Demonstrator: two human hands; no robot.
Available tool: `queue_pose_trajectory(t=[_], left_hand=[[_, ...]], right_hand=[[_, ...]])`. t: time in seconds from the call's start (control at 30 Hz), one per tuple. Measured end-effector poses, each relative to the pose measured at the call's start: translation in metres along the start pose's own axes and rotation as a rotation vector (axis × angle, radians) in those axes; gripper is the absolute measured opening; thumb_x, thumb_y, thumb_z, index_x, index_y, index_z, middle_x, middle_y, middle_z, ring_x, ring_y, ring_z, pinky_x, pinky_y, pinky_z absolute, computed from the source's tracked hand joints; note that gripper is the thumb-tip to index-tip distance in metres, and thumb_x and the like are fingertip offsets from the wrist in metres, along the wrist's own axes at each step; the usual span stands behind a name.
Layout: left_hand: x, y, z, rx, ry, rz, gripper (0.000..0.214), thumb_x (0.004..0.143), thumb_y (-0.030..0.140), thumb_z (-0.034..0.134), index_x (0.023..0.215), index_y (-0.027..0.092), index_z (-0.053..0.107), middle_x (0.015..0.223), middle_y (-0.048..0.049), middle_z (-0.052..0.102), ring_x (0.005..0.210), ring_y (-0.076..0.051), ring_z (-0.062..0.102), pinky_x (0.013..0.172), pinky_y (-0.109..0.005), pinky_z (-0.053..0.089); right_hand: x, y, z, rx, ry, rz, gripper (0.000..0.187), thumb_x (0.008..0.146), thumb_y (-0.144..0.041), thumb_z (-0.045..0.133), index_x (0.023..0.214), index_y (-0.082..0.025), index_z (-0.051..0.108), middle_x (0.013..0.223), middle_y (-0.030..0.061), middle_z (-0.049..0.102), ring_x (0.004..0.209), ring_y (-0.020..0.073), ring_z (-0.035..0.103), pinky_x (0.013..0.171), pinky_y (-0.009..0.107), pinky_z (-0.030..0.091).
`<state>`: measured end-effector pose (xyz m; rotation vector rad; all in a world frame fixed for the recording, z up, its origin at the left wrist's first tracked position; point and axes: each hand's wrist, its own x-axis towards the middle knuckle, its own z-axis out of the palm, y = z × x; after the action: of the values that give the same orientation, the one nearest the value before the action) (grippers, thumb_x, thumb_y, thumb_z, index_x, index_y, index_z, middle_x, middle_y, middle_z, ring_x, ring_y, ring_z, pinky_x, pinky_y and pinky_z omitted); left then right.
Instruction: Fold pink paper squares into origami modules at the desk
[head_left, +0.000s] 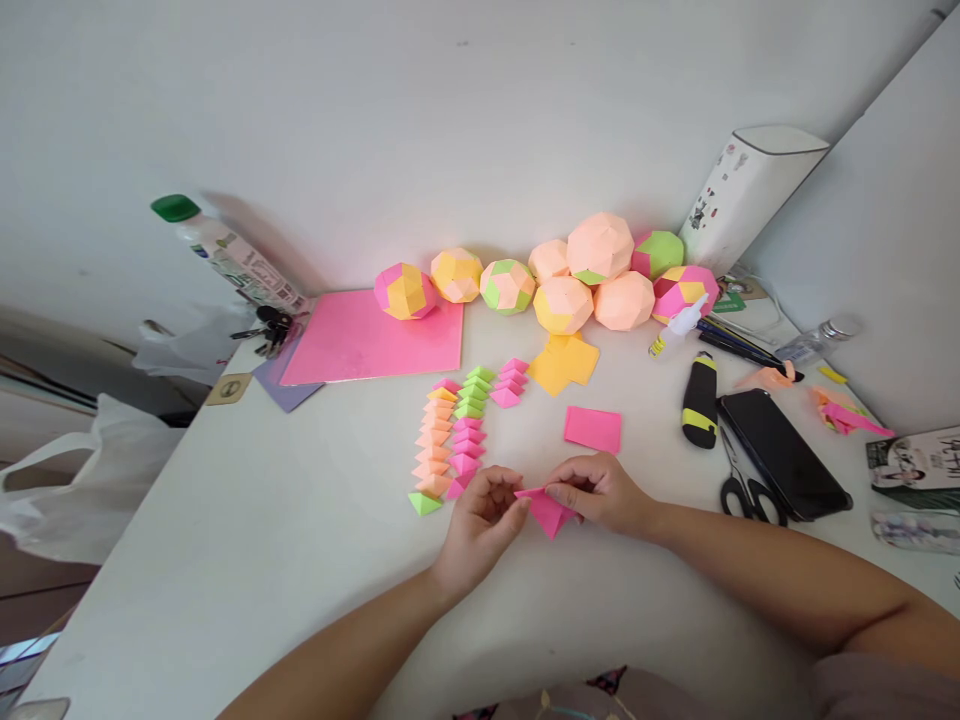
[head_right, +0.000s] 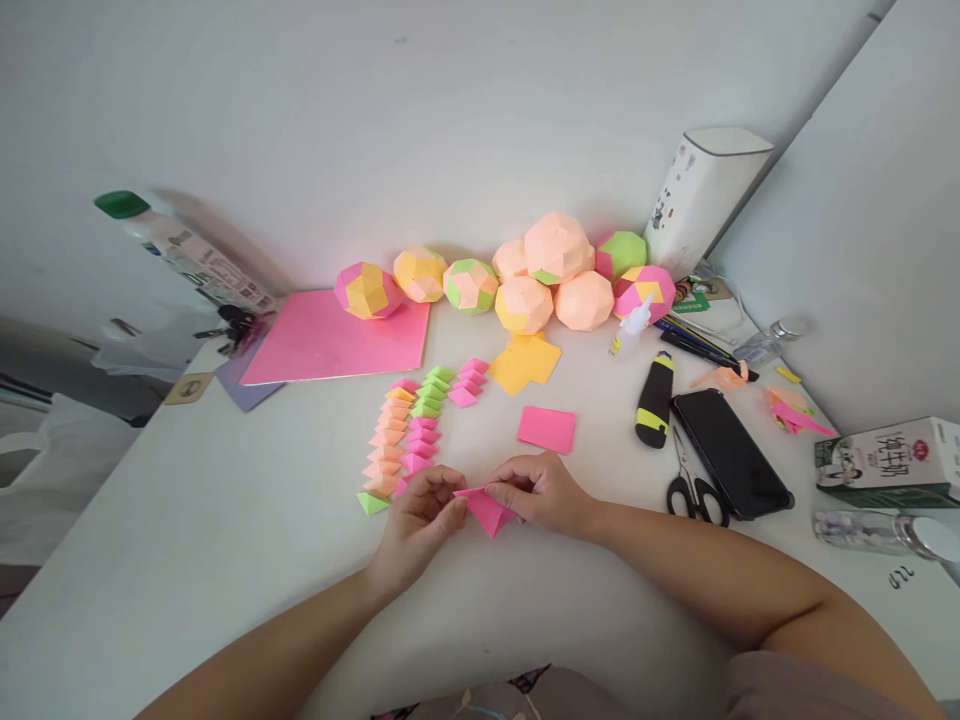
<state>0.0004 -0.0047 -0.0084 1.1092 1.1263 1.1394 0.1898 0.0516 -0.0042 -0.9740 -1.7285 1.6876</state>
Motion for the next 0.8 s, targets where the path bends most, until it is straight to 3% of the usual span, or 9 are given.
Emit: queue_pose_trajectory(t=[0.1,0.23,0.6,0.8], left_hand=[[-0.0002,-0.0017,0.0004,0.146,-0.063,0.047,0.014,0.083,0.030,0.062,0.083,0.016,0.061,0.074,-0.0024,0.056,0.063,-0.012,0.050,0.056,-0.023,0.042],[-0.0009,-0.0042,-0.0001,0.221,-0.053,0.030,0.015,0.084,0.027,0.058,0.077,0.014,0.062,0.069,-0.0031,0.056,0.059,-0.012,0.048,0.053,-0.024,0.039],[-0.0019,-0.0013,-0.0001,0.227,-0.002,0.026,0.017,0.083,0.022,0.055,0.067,0.016,0.055,0.061,0.0016,0.048,0.053,-0.009,0.041,0.048,-0.022,0.034],[-0.0037,0.0009,-0.0015,0.110,0.031,0.046,0.019,0.085,0.022,0.052,0.067,0.017,0.053,0.058,0.0024,0.048,0.053,-0.010,0.043,0.051,-0.023,0.036]], right_hand=[[0.0005,0.0004,0.0000,-0.031,-0.015,-0.037,0.023,0.084,-0.032,0.061,0.080,-0.011,0.069,0.058,0.0007,0.058,0.045,0.0069,0.048,0.042,0.018,0.038],[0.0005,0.0001,0.0001,-0.063,-0.032,-0.068,0.022,0.084,-0.030,0.060,0.079,-0.011,0.069,0.057,0.0002,0.057,0.045,0.0066,0.047,0.042,0.018,0.037],[0.0001,-0.0020,0.0012,-0.059,-0.027,-0.068,0.022,0.084,-0.030,0.060,0.076,-0.011,0.068,0.057,0.0004,0.057,0.046,0.0072,0.047,0.042,0.018,0.036],[0.0006,-0.0025,-0.0007,-0.001,-0.011,0.007,0.023,0.082,-0.032,0.061,0.076,-0.011,0.066,0.061,0.0013,0.057,0.047,0.0072,0.047,0.043,0.018,0.038]])
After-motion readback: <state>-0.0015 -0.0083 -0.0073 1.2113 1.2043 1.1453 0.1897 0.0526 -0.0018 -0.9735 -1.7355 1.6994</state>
